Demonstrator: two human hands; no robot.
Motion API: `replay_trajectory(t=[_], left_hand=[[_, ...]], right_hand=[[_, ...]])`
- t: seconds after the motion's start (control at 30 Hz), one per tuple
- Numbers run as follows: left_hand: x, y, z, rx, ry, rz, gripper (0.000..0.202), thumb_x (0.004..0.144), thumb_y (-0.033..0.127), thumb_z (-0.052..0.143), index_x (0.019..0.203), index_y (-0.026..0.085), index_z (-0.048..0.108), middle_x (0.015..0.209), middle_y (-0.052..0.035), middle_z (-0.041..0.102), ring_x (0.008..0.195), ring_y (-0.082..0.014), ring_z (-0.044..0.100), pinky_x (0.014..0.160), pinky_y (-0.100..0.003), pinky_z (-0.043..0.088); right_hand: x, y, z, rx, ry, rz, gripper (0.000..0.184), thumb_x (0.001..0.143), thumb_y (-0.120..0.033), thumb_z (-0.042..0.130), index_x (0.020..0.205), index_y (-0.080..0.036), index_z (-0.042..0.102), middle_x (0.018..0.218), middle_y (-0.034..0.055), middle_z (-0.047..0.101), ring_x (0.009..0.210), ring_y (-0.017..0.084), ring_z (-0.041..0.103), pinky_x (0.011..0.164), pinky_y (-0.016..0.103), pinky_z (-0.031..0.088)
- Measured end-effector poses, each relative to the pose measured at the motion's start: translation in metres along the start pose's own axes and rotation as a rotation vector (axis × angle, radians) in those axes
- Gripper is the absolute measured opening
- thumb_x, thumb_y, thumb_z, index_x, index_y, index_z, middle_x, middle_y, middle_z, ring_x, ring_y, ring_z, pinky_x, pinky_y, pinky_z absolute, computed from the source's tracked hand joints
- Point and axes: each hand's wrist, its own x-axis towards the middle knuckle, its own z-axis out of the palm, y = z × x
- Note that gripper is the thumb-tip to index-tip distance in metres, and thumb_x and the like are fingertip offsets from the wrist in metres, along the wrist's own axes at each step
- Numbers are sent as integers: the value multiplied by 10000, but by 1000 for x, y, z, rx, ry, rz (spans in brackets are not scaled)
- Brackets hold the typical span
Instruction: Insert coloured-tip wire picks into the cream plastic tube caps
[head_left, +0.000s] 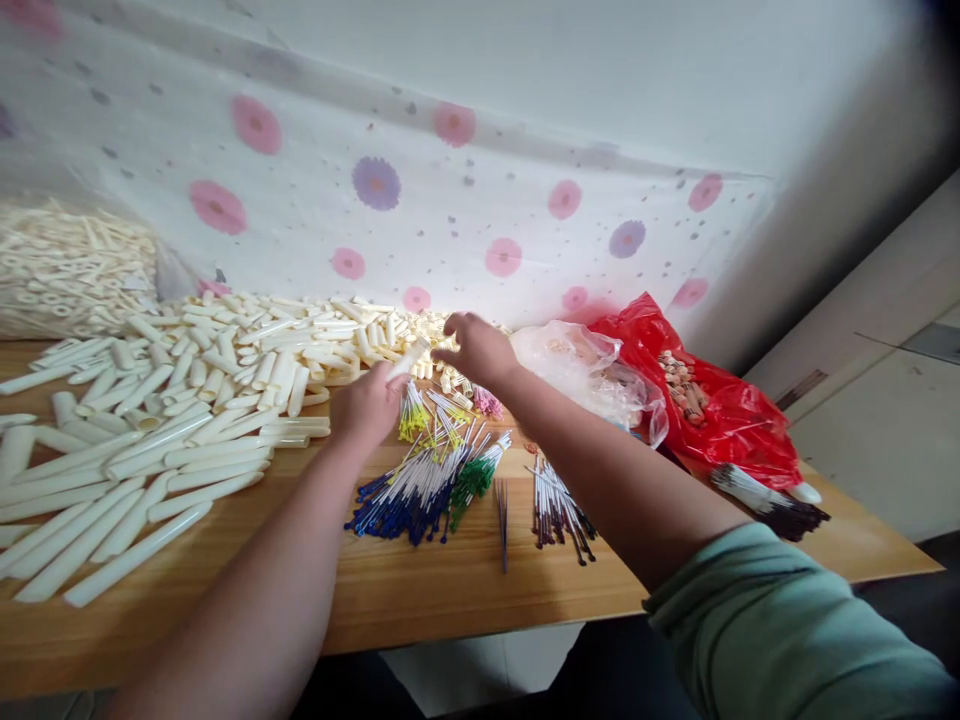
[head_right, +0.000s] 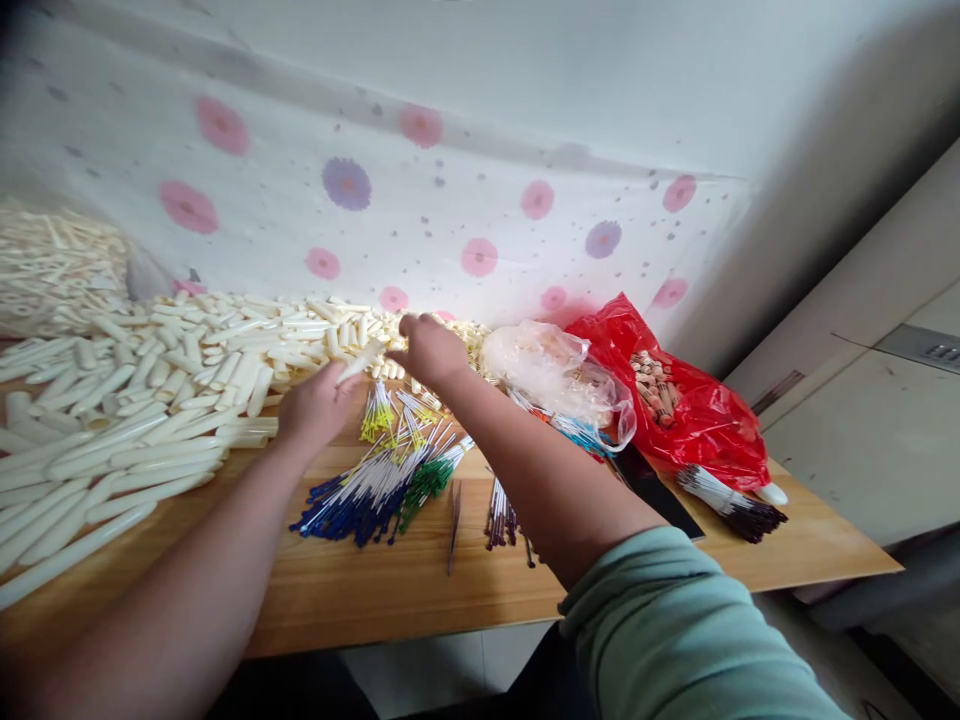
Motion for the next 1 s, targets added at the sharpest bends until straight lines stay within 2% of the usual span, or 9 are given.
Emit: replay_trajectory(t=[0.07, 0.1, 0.17, 0.27, 0.37, 0.5, 0.73, 1.0], left_hand=[[7, -12, 4, -191, 132, -246, 322, 881, 424, 399, 831, 188, 611, 699, -77, 644, 657, -248, 573, 527, -284, 269], [9, -18, 6, -223, 157, -292, 344, 893, 421, 360, 835, 185, 604, 700, -76, 638, 658, -241, 568, 530, -283, 286], [11, -24, 12, -278, 183, -331, 384, 910, 425, 300, 849, 183, 592, 694, -65, 628, 646, -222, 561, 536, -278, 316], [9, -26, 18, -328, 182, -320, 420, 912, 469, 273, 853, 191, 583, 685, -46, 618, 634, -203, 555, 544, -270, 344], [6, -22, 20, -376, 183, -316, 436, 905, 500, 272, 845, 195, 578, 701, -45, 621, 655, -202, 560, 562, -271, 361], [5, -18, 18, -424, 185, -318, 430, 902, 495, 271, 829, 193, 568, 698, -45, 610, 640, -197, 540, 555, -270, 354], [3, -14, 16, -491, 152, -298, 384, 881, 500, 329, 750, 205, 536, 618, -9, 538, 567, -173, 470, 511, -257, 297], [2, -14, 16, -570, 96, -311, 377, 867, 509, 351, 731, 210, 535, 595, -2, 515, 567, -176, 457, 527, -261, 301]], right_hand=[[0, -10, 10, 11, 29, -150, 296, 956, -251, 359, 1078, -183, 620, 1069, 105, 646, 928, 174, 598, 722, 268, 435], [0, -17, 18, 13, 32, -227, 280, 950, -225, 372, 1051, -187, 631, 1073, 93, 644, 947, 170, 589, 726, 262, 430], [0, -34, 35, 9, 11, -359, 227, 925, -228, 438, 967, -199, 659, 1049, 64, 650, 967, 172, 577, 718, 255, 426], [4, -55, 56, -25, -25, -466, 220, 911, -223, 466, 879, -182, 679, 1006, 71, 660, 961, 194, 571, 690, 270, 430], [10, -62, 65, -69, -45, -505, 222, 905, -183, 461, 860, -162, 677, 995, 83, 664, 932, 205, 579, 677, 287, 437], [16, -62, 67, -124, -44, -541, 226, 906, -140, 439, 853, -146, 659, 981, 97, 659, 912, 209, 580, 678, 304, 443], [9, -58, 77, -157, 19, -528, 206, 928, -171, 420, 943, -169, 625, 952, 72, 643, 904, 207, 577, 622, 286, 440], [9, -54, 84, -167, 111, -553, 198, 930, -160, 409, 900, -165, 604, 931, 79, 631, 848, 192, 562, 593, 280, 430]])
